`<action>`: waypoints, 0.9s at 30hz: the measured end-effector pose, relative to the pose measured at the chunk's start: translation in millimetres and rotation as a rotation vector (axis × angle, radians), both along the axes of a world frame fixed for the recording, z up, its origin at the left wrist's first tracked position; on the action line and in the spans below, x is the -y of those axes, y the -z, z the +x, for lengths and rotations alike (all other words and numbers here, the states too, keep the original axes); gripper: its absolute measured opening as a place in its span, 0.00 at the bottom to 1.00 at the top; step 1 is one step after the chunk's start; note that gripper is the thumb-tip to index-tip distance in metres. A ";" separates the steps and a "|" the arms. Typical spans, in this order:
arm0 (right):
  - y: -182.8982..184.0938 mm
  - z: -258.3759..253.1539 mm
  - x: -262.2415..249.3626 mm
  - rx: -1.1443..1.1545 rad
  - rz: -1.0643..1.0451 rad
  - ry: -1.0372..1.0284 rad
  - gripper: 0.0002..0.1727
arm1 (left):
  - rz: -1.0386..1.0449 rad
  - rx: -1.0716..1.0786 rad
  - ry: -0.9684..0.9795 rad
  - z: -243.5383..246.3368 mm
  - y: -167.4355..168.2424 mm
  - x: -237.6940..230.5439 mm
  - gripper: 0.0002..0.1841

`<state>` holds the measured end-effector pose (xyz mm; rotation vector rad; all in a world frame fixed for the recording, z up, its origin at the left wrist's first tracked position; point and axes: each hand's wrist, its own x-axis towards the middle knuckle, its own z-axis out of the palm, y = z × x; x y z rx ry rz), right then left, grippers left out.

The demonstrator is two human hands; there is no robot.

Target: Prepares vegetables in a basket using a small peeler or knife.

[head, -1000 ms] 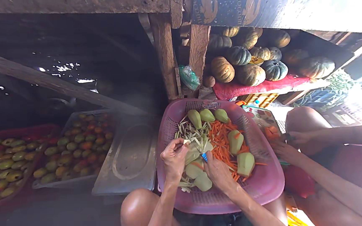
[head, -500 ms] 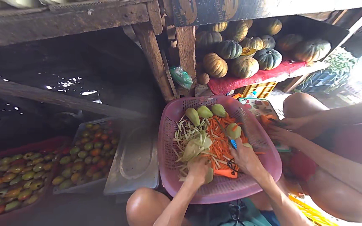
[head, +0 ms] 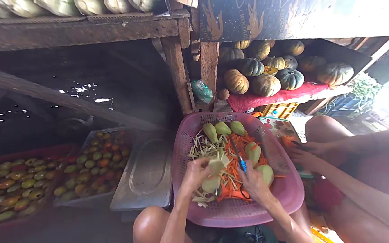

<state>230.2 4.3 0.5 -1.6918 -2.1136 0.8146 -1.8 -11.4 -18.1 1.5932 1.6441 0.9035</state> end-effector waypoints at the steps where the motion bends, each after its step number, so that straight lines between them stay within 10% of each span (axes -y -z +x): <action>1: -1.7 -10.1 1.1 0.000 0.010 -0.029 0.26 | 0.053 0.094 -0.096 -7.9 -4.6 -1.3 0.13; 12: -12.6 -69.2 -0.4 0.216 0.349 -0.154 0.22 | 0.434 0.046 -0.403 -15.7 -3.9 1.3 0.11; 19: 16.1 -64.1 -17.8 0.383 -0.139 -0.136 0.26 | 0.542 0.152 -0.506 -27.6 -5.0 3.7 0.10; 27: -13.1 -88.8 -11.7 0.162 0.252 -0.187 0.24 | 0.530 0.027 -0.471 -17.2 -1.4 2.7 0.11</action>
